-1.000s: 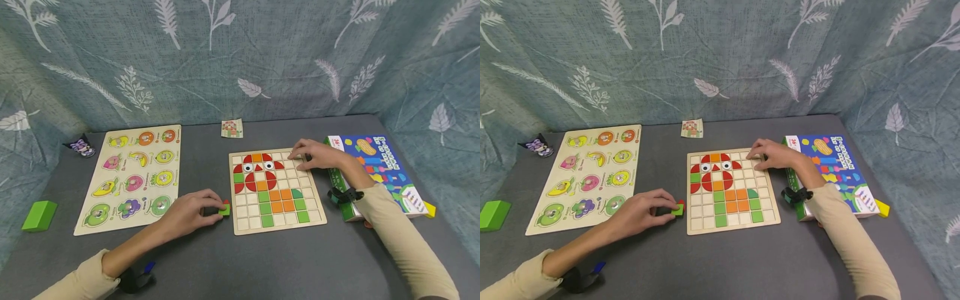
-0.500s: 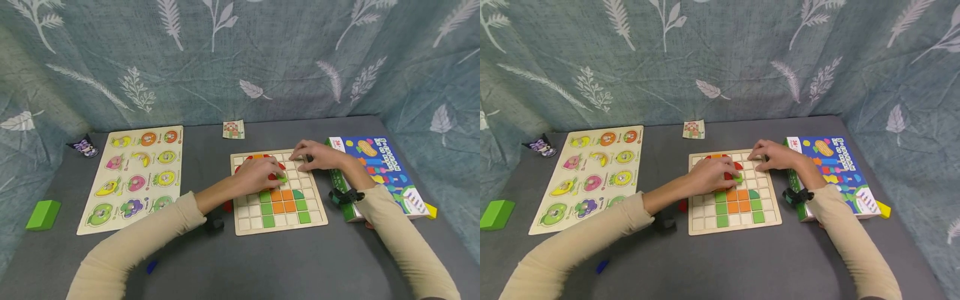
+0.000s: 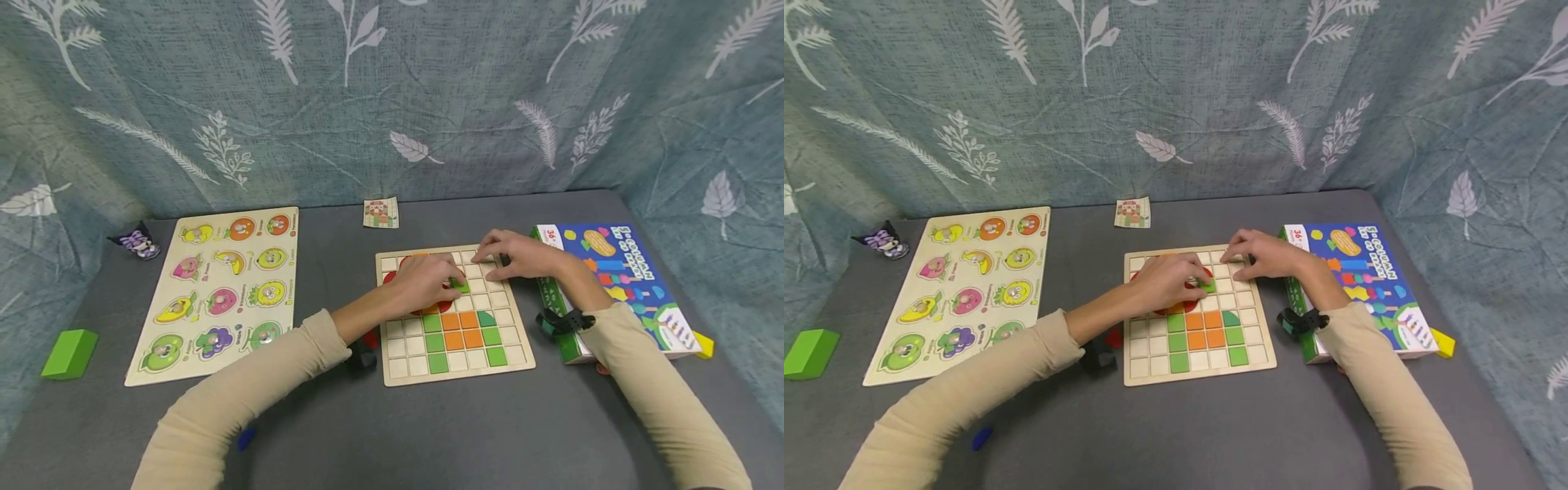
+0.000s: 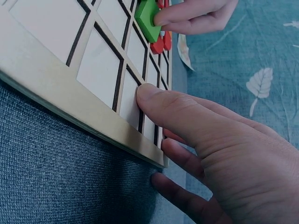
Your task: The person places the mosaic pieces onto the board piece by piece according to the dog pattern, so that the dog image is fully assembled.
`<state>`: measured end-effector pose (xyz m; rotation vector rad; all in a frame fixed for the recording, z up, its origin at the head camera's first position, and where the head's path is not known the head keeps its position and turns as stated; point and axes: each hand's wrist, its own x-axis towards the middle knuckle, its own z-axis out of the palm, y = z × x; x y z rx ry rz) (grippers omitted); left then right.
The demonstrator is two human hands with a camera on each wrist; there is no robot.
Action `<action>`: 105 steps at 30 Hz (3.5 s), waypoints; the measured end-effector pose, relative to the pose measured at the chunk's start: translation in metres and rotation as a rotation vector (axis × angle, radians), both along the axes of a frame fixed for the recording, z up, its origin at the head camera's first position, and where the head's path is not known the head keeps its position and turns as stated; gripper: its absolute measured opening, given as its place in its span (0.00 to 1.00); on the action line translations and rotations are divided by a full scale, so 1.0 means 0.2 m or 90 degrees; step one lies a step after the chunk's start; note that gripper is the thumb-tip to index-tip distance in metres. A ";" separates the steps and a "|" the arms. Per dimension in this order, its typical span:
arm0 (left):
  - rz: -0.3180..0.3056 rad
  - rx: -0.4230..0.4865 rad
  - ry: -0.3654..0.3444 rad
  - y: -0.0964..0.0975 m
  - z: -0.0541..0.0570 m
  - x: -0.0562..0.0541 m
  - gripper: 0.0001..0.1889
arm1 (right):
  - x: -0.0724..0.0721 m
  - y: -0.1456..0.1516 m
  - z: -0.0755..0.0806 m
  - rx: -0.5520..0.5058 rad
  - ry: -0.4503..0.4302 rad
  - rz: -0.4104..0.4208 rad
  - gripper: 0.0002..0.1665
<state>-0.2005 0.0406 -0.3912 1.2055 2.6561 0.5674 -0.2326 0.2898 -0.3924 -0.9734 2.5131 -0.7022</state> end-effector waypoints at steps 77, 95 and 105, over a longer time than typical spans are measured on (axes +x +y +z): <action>-0.174 -0.027 0.043 0.00 0.12 0.05 0.14 | 0.00 0.01 0.00 -0.013 -0.021 -0.001 0.21; -0.170 -0.046 0.065 0.01 0.10 0.04 0.14 | 0.01 0.01 0.01 -0.002 -0.021 -0.008 0.22; -0.151 0.003 0.054 -0.02 0.09 0.03 0.13 | 0.00 0.00 0.01 -0.007 -0.018 -0.005 0.22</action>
